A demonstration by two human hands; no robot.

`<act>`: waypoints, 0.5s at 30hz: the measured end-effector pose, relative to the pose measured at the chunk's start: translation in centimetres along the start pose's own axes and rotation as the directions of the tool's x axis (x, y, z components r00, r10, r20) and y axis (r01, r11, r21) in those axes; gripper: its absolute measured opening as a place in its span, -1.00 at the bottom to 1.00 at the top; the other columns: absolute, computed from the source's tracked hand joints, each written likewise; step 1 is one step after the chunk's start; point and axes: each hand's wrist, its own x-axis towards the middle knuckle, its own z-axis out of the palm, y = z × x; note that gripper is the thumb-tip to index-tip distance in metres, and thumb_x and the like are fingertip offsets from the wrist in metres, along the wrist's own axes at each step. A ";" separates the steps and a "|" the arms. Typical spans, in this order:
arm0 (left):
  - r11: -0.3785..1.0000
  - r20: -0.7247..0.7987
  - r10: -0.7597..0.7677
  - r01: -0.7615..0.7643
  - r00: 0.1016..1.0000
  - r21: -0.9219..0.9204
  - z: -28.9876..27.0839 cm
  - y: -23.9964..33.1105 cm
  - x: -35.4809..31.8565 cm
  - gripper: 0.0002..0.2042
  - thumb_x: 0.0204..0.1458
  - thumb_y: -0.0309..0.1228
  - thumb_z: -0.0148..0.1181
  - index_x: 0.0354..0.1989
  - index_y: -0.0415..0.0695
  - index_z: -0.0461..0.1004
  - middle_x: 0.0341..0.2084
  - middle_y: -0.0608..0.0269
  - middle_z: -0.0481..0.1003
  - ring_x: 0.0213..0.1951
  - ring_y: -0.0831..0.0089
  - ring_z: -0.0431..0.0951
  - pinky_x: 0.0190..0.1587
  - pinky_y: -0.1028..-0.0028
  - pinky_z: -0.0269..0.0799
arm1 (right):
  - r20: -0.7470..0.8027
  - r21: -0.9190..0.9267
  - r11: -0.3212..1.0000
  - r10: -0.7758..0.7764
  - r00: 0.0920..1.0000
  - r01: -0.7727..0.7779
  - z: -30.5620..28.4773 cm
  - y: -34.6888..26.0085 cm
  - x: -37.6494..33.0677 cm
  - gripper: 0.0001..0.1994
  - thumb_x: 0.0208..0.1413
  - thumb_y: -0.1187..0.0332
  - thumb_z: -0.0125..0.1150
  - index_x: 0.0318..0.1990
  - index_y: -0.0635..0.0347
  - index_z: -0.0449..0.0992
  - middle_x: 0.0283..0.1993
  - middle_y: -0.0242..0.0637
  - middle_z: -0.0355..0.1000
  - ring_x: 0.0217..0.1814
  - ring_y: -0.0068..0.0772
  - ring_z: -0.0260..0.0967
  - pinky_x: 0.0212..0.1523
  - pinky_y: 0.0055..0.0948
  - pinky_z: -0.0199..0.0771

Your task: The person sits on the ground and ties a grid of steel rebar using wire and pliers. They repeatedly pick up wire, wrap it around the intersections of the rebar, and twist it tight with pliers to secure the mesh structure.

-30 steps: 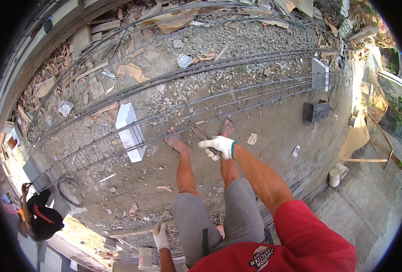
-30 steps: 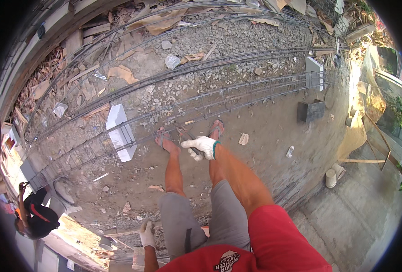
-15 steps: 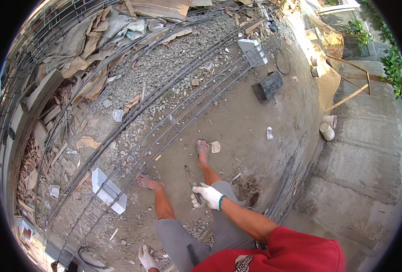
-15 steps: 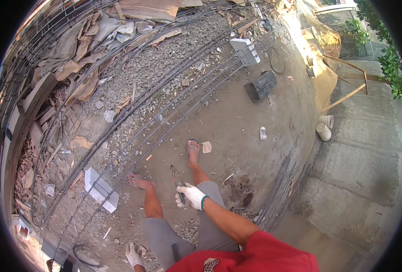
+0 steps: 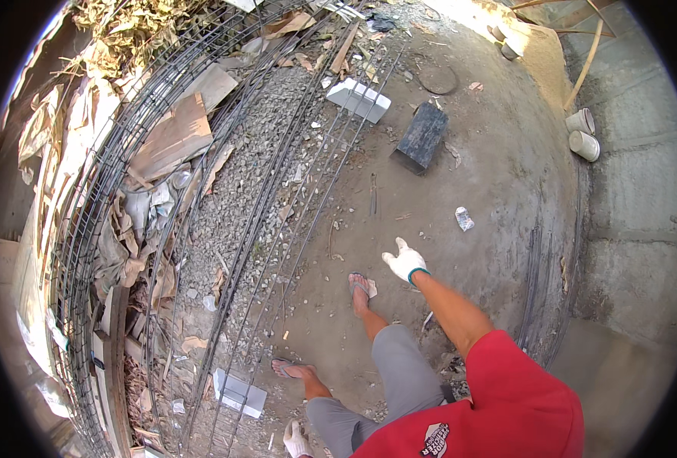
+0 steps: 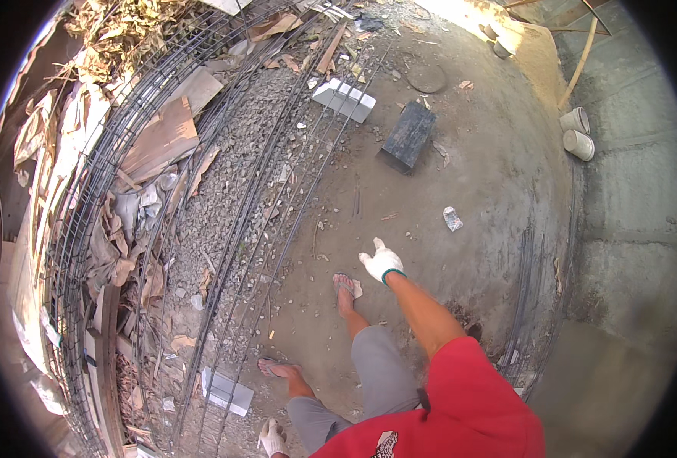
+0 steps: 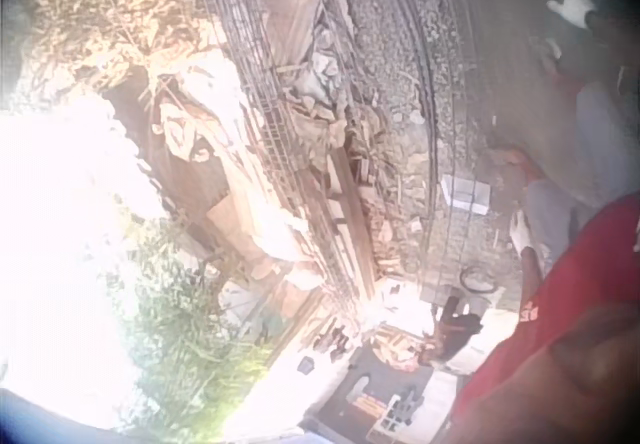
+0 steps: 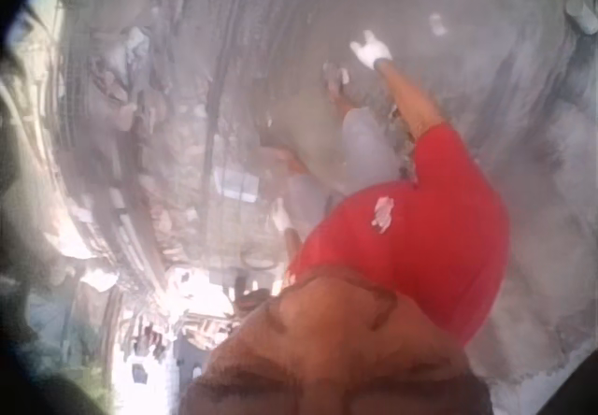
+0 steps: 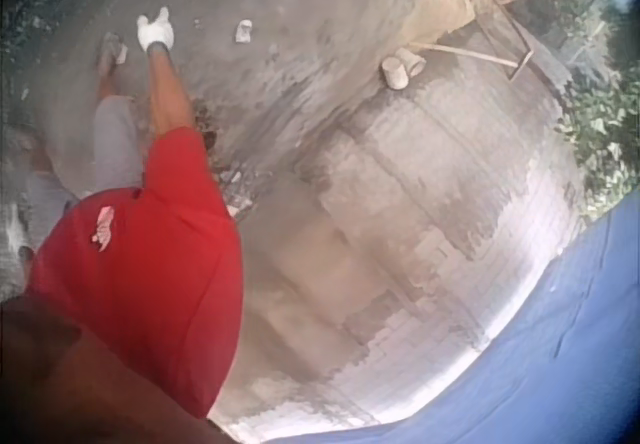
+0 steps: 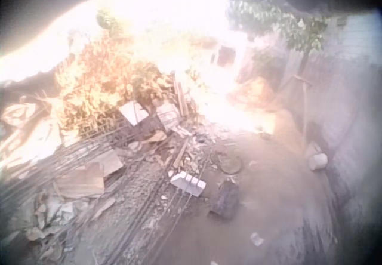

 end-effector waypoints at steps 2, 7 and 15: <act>0.899 0.082 0.028 0.011 0.996 -0.439 4.6 0.5 2.8 -0.53 0.23 -0.10 0.31 0.20 -0.11 0.53 -0.17 0.36 0.58 -0.21 0.52 0.55 -0.26 0.48 0.44 | 0.121 0.018 0.999 0.026 0.992 -0.029 -2.7 2.1 -2.4 -0.12 0.19 -0.20 0.20 0.56 0.01 0.12 0.34 0.04 0.46 0.41 0.06 0.39 0.41 -0.14 0.34; 0.881 0.249 0.378 -0.264 0.892 -0.392 11.1 15.2 -2.5 -0.59 0.29 -0.24 0.26 0.18 -0.27 0.57 -0.20 0.29 0.62 -0.20 0.59 0.53 -0.19 0.54 0.44 | 0.437 0.543 0.741 0.153 0.886 -0.395 -3.7 10.5 -8.6 -0.34 0.36 -0.07 0.15 0.49 0.02 0.25 0.10 -0.25 0.52 -0.09 -0.43 0.54 -0.30 -0.26 0.72; 0.747 0.574 0.311 0.178 0.757 -0.640 13.6 17.8 -10.2 -0.61 0.33 -0.18 0.22 0.17 -0.21 0.54 -0.05 0.14 0.66 -0.12 0.36 0.68 -0.07 0.31 0.61 | 0.530 0.820 0.509 -0.498 0.686 -0.264 -5.6 -4.4 -26.6 -0.50 0.47 0.08 0.07 0.42 0.09 0.28 0.14 -0.17 0.47 0.04 -0.29 0.55 0.07 -0.16 0.70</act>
